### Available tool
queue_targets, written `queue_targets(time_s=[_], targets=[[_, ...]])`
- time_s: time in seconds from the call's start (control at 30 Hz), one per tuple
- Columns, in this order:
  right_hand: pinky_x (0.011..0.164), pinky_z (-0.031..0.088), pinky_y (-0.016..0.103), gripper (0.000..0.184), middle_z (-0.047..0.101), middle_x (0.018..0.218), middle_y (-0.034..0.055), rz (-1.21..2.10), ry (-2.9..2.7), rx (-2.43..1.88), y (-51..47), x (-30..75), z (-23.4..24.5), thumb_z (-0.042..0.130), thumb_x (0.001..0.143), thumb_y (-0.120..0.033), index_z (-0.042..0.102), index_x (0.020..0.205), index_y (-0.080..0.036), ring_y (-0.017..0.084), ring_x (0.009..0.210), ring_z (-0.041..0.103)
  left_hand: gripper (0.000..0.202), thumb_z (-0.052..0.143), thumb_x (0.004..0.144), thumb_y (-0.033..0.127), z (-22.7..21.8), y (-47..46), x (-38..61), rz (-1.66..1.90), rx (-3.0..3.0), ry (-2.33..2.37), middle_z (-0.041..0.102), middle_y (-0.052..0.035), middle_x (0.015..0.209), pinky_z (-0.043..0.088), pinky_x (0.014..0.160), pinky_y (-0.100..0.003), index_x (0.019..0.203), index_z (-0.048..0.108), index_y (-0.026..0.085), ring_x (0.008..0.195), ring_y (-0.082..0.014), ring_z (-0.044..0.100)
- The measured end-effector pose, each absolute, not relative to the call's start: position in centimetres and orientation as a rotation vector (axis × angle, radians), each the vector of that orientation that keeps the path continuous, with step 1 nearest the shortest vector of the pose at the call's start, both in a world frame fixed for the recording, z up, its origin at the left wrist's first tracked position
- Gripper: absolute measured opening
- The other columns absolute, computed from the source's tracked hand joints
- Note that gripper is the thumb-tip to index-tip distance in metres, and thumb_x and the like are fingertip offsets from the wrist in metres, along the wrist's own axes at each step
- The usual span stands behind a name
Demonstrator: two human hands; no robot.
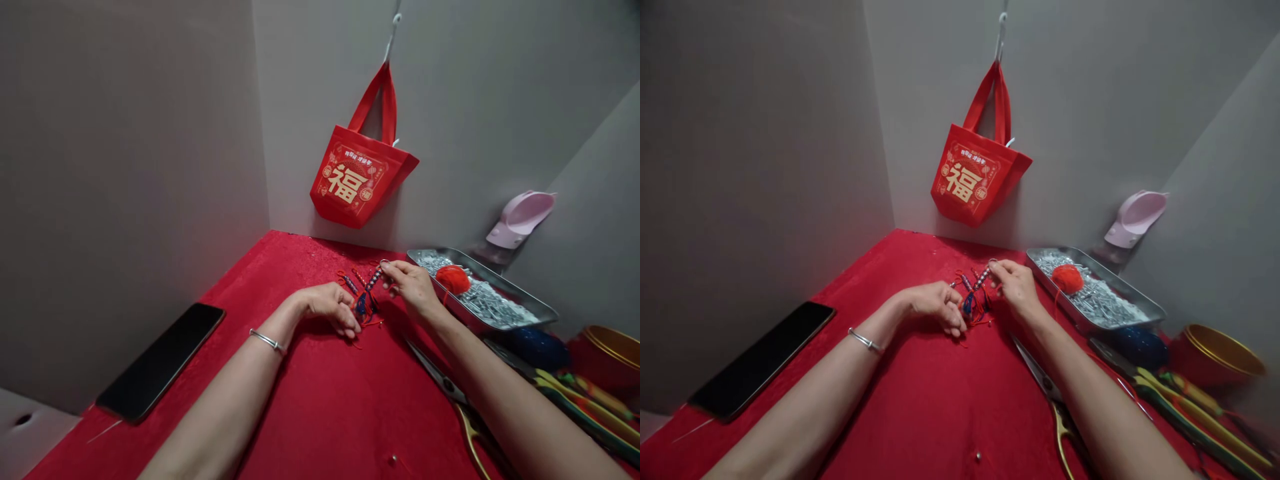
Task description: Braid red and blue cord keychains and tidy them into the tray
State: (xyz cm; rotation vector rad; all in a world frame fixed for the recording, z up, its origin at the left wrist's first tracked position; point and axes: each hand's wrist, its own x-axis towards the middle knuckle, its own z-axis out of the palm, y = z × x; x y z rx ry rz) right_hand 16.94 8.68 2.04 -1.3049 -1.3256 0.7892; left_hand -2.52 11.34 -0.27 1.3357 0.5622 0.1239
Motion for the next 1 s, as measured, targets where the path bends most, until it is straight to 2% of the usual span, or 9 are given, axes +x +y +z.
queue_targets(time_s=[0.1, 0.23, 0.33, 0.47, 0.57, 0.7, 0.8, 0.9, 1.0], targets=[[0.04, 0.034, 0.023, 0.029, 0.051, 0.051, -0.0016, 0.809, -1.336, -1.305, 8.6, 17.1, 2.0, 0.057, 0.069, -0.044, 0.056, 0.061, -0.016, 0.01, 0.043, 0.043, 0.042, 0.08, 0.049, 0.025, 0.4, 11.5, -3.1, 0.104, 1.388, 0.59, 0.067, -0.0058, 0.078, 0.048, 0.059, -0.027, 0.084, 0.06, 0.014, 0.065, -0.015, 0.063], [0.042, 0.033, 0.023, 0.029, 0.049, 0.05, -0.0026, 0.813, -1.377, -1.309, 8.4, 16.7, 1.9, 0.057, 0.068, -0.043, 0.055, 0.058, -0.016, 0.009, 0.044, 0.042, 0.038, 0.071, 0.064, 0.031, 1.2, 11.4, -3.1, 0.368, 1.437, 0.653, 0.065, -0.0056, 0.078, 0.045, 0.06, -0.024, 0.096, 0.06, 0.012, 0.064, -0.0106, 0.059], [0.045, 0.033, 0.024, 0.029, 0.05, 0.05, -0.0025, 0.802, -1.403, -1.323, 8.3, 16.3, 1.9, 0.057, 0.069, -0.043, 0.056, 0.057, -0.016, 0.009, 0.045, 0.042, 0.032, 0.067, 0.068, 0.032, 0.7, 10.9, -1.8, 0.479, 1.418, 0.629, 0.064, -0.0059, 0.078, 0.043, 0.061, -0.023, 0.092, 0.061, 0.011, 0.064, -0.0095, 0.059], [0.047, 0.033, 0.025, 0.028, 0.05, 0.049, -0.0019, 0.78, -1.402, -1.384, 8.6, 16.2, 1.7, 0.056, 0.068, -0.041, 0.056, 0.055, -0.016, 0.01, 0.046, 0.042, 0.023, 0.067, 0.064, 0.023, -0.4, 10.0, 0.3, 0.441, 1.348, 0.65, 0.063, -0.0046, 0.068, 0.045, 0.058, -0.025, 0.081, 0.059, 0.01, 0.059, -0.0123, 0.06], [0.047, 0.033, 0.025, 0.028, 0.05, 0.048, -0.0013, 0.779, -1.393, -1.426, 8.9, 16.5, 1.6, 0.055, 0.068, -0.041, 0.054, 0.054, -0.017, 0.011, 0.046, 0.043, 0.015, 0.064, 0.065, 0.018, -0.1, 9.9, 0.4, 0.438, 1.42, 0.67, 0.063, -0.0034, 0.065, 0.044, 0.058, -0.024, 0.078, 0.06, 0.01, 0.057, -0.011, 0.059], [0.046, 0.034, 0.025, 0.029, 0.051, 0.05, -0.0015, 0.858, -1.445, -1.445, 9.0, 16.9, 2.1, 0.052, 0.069, -0.044, 0.052, 0.056, -0.018, 0.011, 0.045, 0.044, 0.02, 0.059, 0.072, 0.023, 1.6, 11.4, -2.2, 0.621, 1.677, 0.863, 0.065, -0.0048, 0.074, 0.043, 0.06, -0.021, 0.087, 0.064, 0.012, 0.063, -0.01, 0.057], [0.042, 0.033, 0.024, 0.028, 0.05, 0.047, -0.002, 0.985, -1.55, -1.467, 9.1, 16.7, 2.8, 0.054, 0.07, -0.041, 0.05, 0.054, -0.019, 0.01, 0.043, 0.044, 0.017, 0.054, 0.074, 0.024, 1.9, 12.7, -4.2, 0.753, 1.771, 1.255, 0.06, -0.0032, 0.061, 0.038, 0.054, -0.021, 0.072, 0.065, 0.012, 0.056, -0.0109, 0.052], [0.041, 0.032, 0.023, 0.027, 0.051, 0.045, -0.0015, 1.089, -1.667, -1.487, 9.8, 16.0, 3.1, 0.055, 0.07, -0.038, 0.051, 0.052, -0.018, 0.01, 0.041, 0.044, 0.017, 0.061, 0.065, 0.02, 0.7, 13.2, -4.6, 0.716, 1.783, 1.405, 0.052, -0.0022, 0.047, 0.036, 0.055, -0.023, 0.049, 0.058, 0.014, 0.058, -0.0151, 0.053], [0.04, 0.029, 0.022, 0.028, 0.05, 0.042, -0.0023, 1.098, -1.74, -1.505, 11.4, 14.8, 2.4, 0.053, 0.072, -0.035, 0.049, 0.05, -0.018, 0.009, 0.038, 0.041, 0.019, 0.067, 0.057, 0.015, -0.6, 13.0, -3.8, 0.703, 1.787, 1.468, 0.051, -0.0022, 0.048, 0.036, 0.058, -0.022, 0.044, 0.053, 0.017, 0.067, -0.0175, 0.056]])
